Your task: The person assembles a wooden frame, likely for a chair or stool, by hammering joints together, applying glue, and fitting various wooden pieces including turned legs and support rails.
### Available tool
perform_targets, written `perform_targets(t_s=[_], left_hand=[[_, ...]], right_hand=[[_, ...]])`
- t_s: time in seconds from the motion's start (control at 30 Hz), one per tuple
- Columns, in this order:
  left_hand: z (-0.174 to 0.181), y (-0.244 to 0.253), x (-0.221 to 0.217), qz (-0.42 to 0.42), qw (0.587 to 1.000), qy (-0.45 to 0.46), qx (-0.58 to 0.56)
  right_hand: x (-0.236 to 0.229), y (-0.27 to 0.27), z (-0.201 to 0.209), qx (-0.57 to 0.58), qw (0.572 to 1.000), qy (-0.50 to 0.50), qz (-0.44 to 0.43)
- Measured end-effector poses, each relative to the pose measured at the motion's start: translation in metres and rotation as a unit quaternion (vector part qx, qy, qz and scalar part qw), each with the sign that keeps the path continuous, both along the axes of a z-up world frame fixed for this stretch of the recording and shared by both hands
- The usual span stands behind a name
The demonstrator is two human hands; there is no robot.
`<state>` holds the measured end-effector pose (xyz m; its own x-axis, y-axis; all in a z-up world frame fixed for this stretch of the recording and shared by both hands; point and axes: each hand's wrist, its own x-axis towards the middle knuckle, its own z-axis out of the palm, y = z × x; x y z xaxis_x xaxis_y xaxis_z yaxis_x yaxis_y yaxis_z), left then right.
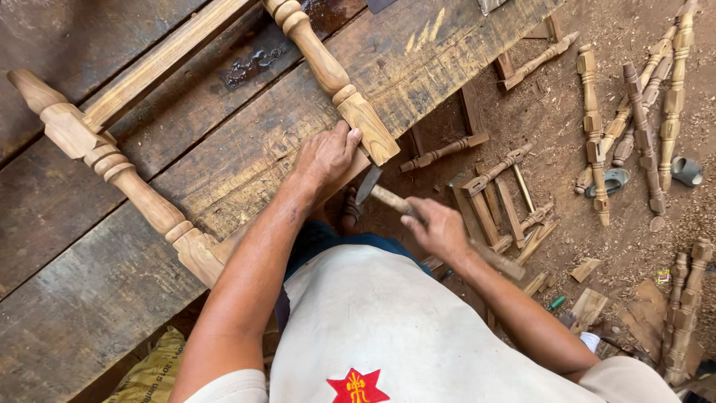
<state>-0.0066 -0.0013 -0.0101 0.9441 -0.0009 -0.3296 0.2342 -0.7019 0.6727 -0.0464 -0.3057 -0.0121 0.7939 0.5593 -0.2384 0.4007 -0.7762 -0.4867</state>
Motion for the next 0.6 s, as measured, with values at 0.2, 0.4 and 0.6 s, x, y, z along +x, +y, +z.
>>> perform_targets(t_s=[0.2,0.4,0.6], left_hand=[[0.022,-0.001,0.001,0.020,0.998,0.063,-0.020],[0.014,0.000,0.005,0.025,0.999,0.038,-0.021],[0.008,-0.003,0.008,0.039,0.999,0.031,-0.015]], right_hand=[[-0.020,0.004,-0.009,-0.130,0.969,0.087,0.192],[-0.008,-0.007,-0.015,-0.013,1.000,-0.008,0.005],[0.005,0.004,-0.012,-0.015,0.999,0.026,0.012]])
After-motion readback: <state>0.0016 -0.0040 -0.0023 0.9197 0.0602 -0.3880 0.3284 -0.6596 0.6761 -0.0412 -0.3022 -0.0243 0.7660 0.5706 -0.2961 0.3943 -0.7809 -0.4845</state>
